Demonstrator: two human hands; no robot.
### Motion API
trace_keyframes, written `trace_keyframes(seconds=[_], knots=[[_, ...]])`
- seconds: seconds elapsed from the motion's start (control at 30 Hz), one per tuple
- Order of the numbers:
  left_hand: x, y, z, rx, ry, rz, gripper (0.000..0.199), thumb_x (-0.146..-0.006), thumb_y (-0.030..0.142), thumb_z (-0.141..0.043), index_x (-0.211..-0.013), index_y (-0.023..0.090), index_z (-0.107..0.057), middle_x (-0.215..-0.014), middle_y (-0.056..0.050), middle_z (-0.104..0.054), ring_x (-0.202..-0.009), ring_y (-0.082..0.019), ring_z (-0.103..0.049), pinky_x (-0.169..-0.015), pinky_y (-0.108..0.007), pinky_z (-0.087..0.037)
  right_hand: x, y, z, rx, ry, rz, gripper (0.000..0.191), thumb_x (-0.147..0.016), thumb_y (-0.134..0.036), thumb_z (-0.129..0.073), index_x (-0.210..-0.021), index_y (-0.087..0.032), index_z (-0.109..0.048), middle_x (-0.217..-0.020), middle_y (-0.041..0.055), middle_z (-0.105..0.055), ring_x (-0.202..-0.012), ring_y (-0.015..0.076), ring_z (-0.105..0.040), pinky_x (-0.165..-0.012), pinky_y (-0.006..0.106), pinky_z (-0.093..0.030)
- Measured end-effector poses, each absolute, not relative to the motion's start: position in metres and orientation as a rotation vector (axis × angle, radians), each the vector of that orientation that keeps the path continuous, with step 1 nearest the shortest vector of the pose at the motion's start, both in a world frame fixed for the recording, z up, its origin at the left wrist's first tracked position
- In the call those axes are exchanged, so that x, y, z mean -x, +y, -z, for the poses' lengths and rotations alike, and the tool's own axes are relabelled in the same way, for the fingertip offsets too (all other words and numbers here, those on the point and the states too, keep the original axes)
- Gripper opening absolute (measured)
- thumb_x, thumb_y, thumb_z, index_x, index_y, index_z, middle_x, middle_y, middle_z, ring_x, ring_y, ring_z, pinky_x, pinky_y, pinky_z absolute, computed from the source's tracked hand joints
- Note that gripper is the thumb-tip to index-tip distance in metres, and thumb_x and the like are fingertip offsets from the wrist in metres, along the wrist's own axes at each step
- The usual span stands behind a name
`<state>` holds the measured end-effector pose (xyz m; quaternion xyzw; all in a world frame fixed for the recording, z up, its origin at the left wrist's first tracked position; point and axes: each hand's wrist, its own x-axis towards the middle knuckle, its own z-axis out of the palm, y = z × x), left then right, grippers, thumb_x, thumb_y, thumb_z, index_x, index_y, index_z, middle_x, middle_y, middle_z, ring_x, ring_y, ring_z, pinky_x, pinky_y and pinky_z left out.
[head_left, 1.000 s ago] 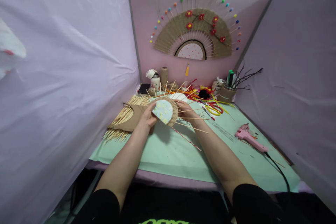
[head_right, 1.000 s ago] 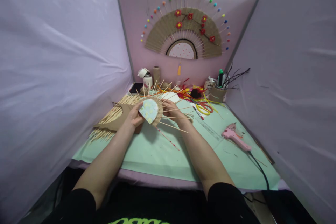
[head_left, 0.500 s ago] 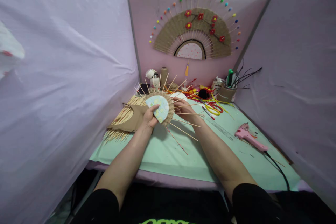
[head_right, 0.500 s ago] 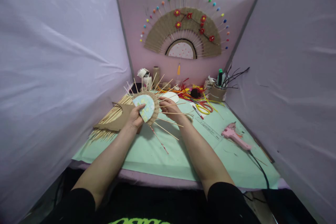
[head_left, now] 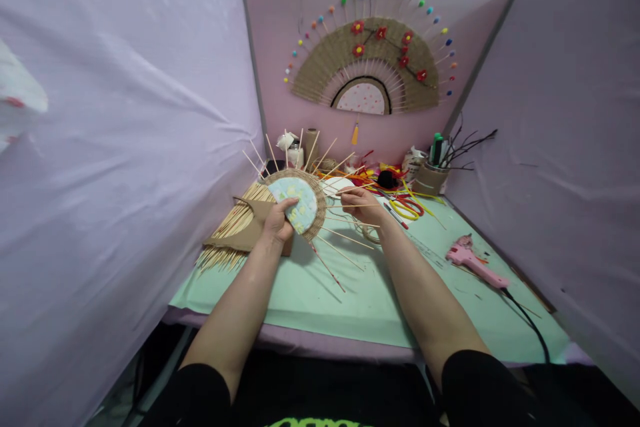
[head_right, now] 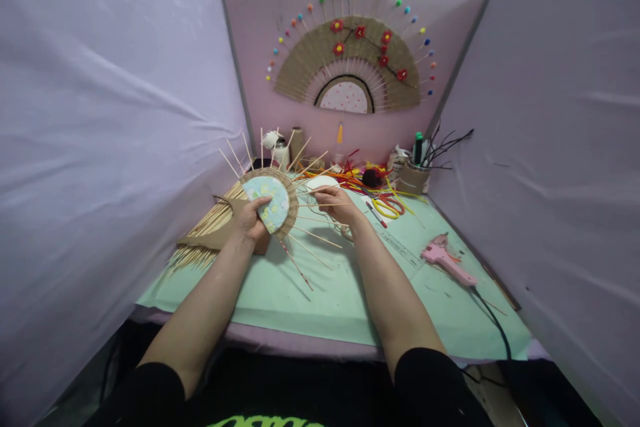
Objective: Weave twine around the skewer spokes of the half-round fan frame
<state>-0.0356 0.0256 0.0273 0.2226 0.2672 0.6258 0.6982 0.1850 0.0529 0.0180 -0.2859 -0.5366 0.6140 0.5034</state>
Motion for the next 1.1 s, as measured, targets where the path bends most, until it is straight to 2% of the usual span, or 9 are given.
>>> trace_keyframes(seconds=[0.23,0.47,0.67,0.87,1.1], knots=[[0.041,0.028,-0.031,-0.46,0.64,-1.411,0.05,-0.065,-0.001,-0.058,-0.113,0.013,-0.063,-0.096,-0.009,-0.075,-0.101,-0.027,-0.068,-0.1,-0.043,-0.05,-0.22,0.05,-0.028,0.771,-1.229,-1.393,0.028,-0.059,-0.028,-0.08,-0.08,-0.018,-0.065,-0.058,-0.0067,-0.043,-0.049,0.0048,-0.032,-0.047,0.022,-0.027],[0.04,0.029,-0.026,-0.545,0.665,-1.332,0.05,-0.063,-0.001,-0.061,-0.112,0.011,-0.064,-0.096,-0.011,-0.075,-0.102,-0.03,-0.068,-0.1,-0.045,-0.05,-0.222,0.053,-0.034,0.717,-1.026,-1.243,0.024,-0.062,-0.028,-0.075,-0.081,-0.022,-0.062,-0.076,-0.0009,-0.062,-0.053,0.0064,-0.042,-0.047,0.022,-0.034],[0.039,0.031,-0.021,-0.585,0.685,-1.333,0.041,-0.063,-0.001,-0.062,-0.102,0.01,-0.066,-0.09,-0.012,-0.076,-0.1,-0.03,-0.069,-0.099,-0.045,-0.05,-0.221,0.053,-0.037,0.663,-0.967,-1.183,0.02,-0.063,-0.026,-0.073,-0.079,-0.022,-0.063,-0.075,-0.0012,-0.059,-0.052,0.007,-0.038,-0.047,0.023,-0.035],[0.039,0.032,-0.023,-0.553,0.696,-1.352,0.041,-0.064,-0.001,-0.061,-0.103,0.01,-0.065,-0.09,-0.011,-0.076,-0.101,-0.03,-0.068,-0.1,-0.045,-0.049,-0.224,0.054,-0.035,0.587,-0.995,-1.215,0.018,-0.066,-0.029,-0.076,-0.073,-0.021,-0.062,-0.067,-0.0018,-0.052,-0.053,0.0065,-0.037,-0.046,0.02,-0.031],[0.039,0.031,-0.025,-0.526,0.675,-1.368,0.041,-0.063,-0.001,-0.061,-0.102,0.01,-0.065,-0.088,-0.01,-0.076,-0.1,-0.029,-0.069,-0.1,-0.044,-0.05,-0.224,0.062,-0.026,0.636,-1.005,-1.303,0.027,-0.069,-0.039,-0.075,-0.067,-0.019,-0.057,-0.062,-0.003,-0.048,-0.051,0.0052,-0.036,-0.042,0.017,-0.029]])
